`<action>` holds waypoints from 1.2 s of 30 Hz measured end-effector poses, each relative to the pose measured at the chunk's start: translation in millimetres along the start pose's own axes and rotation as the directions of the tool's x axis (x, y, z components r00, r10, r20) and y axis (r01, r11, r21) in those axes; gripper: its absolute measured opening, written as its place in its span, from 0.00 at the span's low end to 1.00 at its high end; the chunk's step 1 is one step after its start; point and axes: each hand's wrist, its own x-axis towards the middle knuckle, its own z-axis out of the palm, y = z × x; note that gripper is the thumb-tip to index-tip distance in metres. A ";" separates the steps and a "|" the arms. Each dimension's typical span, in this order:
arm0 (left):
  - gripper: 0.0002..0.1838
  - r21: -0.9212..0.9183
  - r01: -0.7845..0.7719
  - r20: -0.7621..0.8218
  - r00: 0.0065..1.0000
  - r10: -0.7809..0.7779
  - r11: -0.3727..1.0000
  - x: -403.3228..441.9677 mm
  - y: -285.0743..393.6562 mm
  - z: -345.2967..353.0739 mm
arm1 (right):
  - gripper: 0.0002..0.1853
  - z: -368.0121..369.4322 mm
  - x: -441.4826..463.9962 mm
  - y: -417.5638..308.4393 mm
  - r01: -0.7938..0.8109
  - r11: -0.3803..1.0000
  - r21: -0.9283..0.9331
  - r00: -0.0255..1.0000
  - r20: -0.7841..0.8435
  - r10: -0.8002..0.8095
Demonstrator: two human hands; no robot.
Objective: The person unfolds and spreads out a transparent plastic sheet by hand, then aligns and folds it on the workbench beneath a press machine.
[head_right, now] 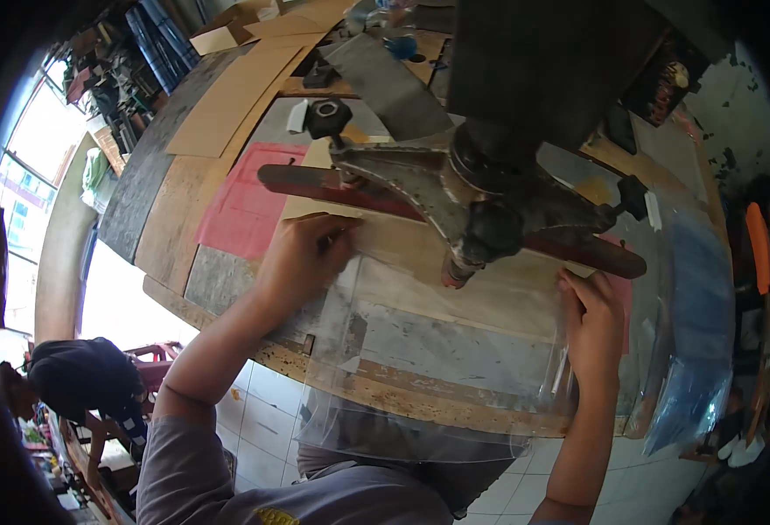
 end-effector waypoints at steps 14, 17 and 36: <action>0.11 -0.018 0.001 0.022 1.000 -0.001 1.000 3.6 1.5 -2.9 | 0.13 -1.5 1.3 -0.8 -0.004 0.996 -0.084 1.000 0.025 0.006; 0.11 -0.006 -0.015 0.017 1.000 0.015 1.000 3.3 2.9 -3.5 | 0.13 -3.3 1.3 -7.3 -0.120 0.992 -0.046 0.990 0.069 0.123; 0.12 0.054 0.018 0.002 1.000 -0.018 0.998 0.4 -2.2 4.5 | 0.11 -3.3 0.1 3.0 0.033 0.999 -0.032 0.999 -0.010 -0.033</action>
